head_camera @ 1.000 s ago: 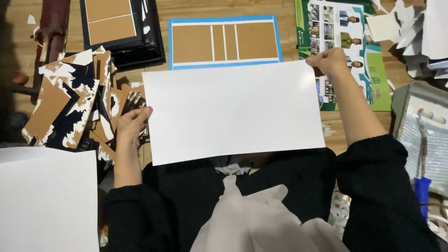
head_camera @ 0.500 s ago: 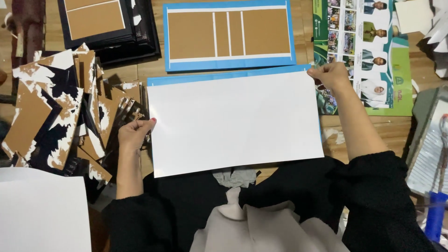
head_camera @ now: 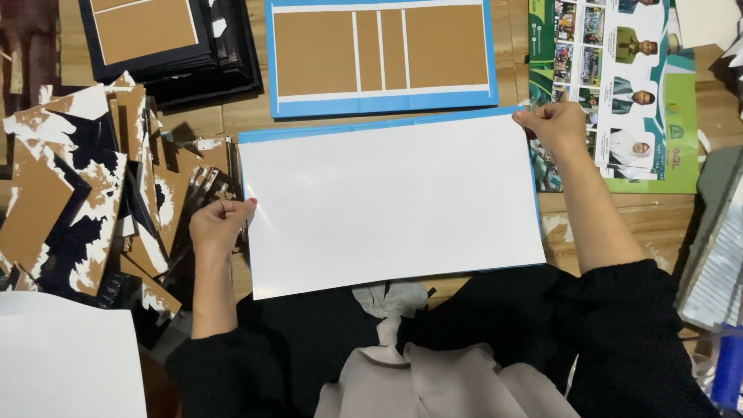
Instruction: Assembling folders by applying adhesive with a roller, placing paper sheets, and smoothing them with a cloth.
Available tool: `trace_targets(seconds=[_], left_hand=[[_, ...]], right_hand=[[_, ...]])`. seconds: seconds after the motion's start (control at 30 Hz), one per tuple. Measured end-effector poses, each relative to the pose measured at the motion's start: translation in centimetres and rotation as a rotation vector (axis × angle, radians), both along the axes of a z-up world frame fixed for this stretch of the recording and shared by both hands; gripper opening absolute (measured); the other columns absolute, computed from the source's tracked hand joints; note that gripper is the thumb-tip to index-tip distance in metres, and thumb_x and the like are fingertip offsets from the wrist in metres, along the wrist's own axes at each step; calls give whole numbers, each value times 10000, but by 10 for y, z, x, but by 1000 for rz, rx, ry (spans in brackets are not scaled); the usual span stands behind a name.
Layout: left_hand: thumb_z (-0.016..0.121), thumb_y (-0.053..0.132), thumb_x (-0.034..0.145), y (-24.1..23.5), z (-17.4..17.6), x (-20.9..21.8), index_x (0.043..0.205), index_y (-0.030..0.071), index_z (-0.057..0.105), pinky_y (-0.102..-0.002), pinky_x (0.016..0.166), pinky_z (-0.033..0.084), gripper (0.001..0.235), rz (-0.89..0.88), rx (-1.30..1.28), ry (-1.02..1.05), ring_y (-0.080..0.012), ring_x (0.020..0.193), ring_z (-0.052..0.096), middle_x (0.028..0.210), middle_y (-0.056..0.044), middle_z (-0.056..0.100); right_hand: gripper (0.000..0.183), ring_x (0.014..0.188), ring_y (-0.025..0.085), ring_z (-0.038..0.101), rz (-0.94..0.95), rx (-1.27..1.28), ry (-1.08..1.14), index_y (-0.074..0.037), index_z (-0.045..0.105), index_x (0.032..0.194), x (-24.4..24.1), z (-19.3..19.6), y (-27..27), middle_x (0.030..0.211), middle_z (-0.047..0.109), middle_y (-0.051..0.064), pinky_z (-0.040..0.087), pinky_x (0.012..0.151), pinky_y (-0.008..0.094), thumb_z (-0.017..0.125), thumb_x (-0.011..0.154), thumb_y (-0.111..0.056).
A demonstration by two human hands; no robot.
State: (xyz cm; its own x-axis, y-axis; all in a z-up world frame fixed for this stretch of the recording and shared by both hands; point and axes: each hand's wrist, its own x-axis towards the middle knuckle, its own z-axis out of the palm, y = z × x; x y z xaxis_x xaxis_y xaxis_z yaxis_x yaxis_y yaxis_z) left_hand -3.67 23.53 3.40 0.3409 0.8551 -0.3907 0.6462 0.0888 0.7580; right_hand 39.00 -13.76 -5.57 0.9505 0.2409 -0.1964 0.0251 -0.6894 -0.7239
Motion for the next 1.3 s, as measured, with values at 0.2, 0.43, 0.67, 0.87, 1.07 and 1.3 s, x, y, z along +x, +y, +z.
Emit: trace_targets(seconds=[0.2, 0.43, 0.67, 0.87, 1.07, 1.3], left_hand=[[723, 193, 708, 2, -5, 0, 770, 92, 659, -202, 486, 385, 134, 1, 5, 10, -85, 531, 470, 563, 13, 512], [747, 260, 713, 0, 7, 7, 642, 123, 622, -250, 695, 483, 199, -2, -52, 110, -88, 732, 572, 629, 39, 566], [732, 226, 713, -7, 23, 11, 596, 115, 594, -268, 720, 489, 212, -5, -49, 41, -123, 859, 624, 713, 6, 645], [725, 209, 716, -7, 26, 15, 599, 111, 576, -244, 771, 511, 213, 4, -70, 35, -110, 910, 635, 714, 25, 659], [731, 248, 721, -5, 27, 15, 626, 121, 586, -258, 743, 513, 215, -8, -57, 76, -101, 714, 600, 647, 26, 601], [746, 239, 717, 8, -4, 7, 677, 104, 610, -239, 553, 414, 195, -56, -11, 79, -94, 607, 523, 586, 22, 499]], right_hand=[[187, 517, 146, 569, 0, -68, -39, -128, 656, 717, -12, 21, 3, 565, 583, 64, 406, 449, 239, 749, 805, -264], [409, 595, 75, 556, -4, -32, 2, -101, 498, 520, -44, 76, 26, 582, 580, 19, 468, 826, 277, 779, 798, -206], [389, 826, 88, 637, -36, -63, 68, -87, 500, 551, -38, 73, 24, 787, 657, 17, 452, 597, 278, 768, 803, -214], [369, 561, 109, 544, -37, 14, 142, -57, 524, 564, -39, 78, 24, 619, 580, 77, 424, 492, 252, 749, 834, -171], [346, 539, 113, 533, -39, 6, 139, -60, 550, 583, -36, 72, 23, 590, 561, 66, 425, 493, 251, 756, 833, -183], [296, 528, 108, 557, -52, 23, 11, -86, 561, 594, -30, 48, 16, 558, 559, 69, 434, 471, 227, 774, 773, -186]])
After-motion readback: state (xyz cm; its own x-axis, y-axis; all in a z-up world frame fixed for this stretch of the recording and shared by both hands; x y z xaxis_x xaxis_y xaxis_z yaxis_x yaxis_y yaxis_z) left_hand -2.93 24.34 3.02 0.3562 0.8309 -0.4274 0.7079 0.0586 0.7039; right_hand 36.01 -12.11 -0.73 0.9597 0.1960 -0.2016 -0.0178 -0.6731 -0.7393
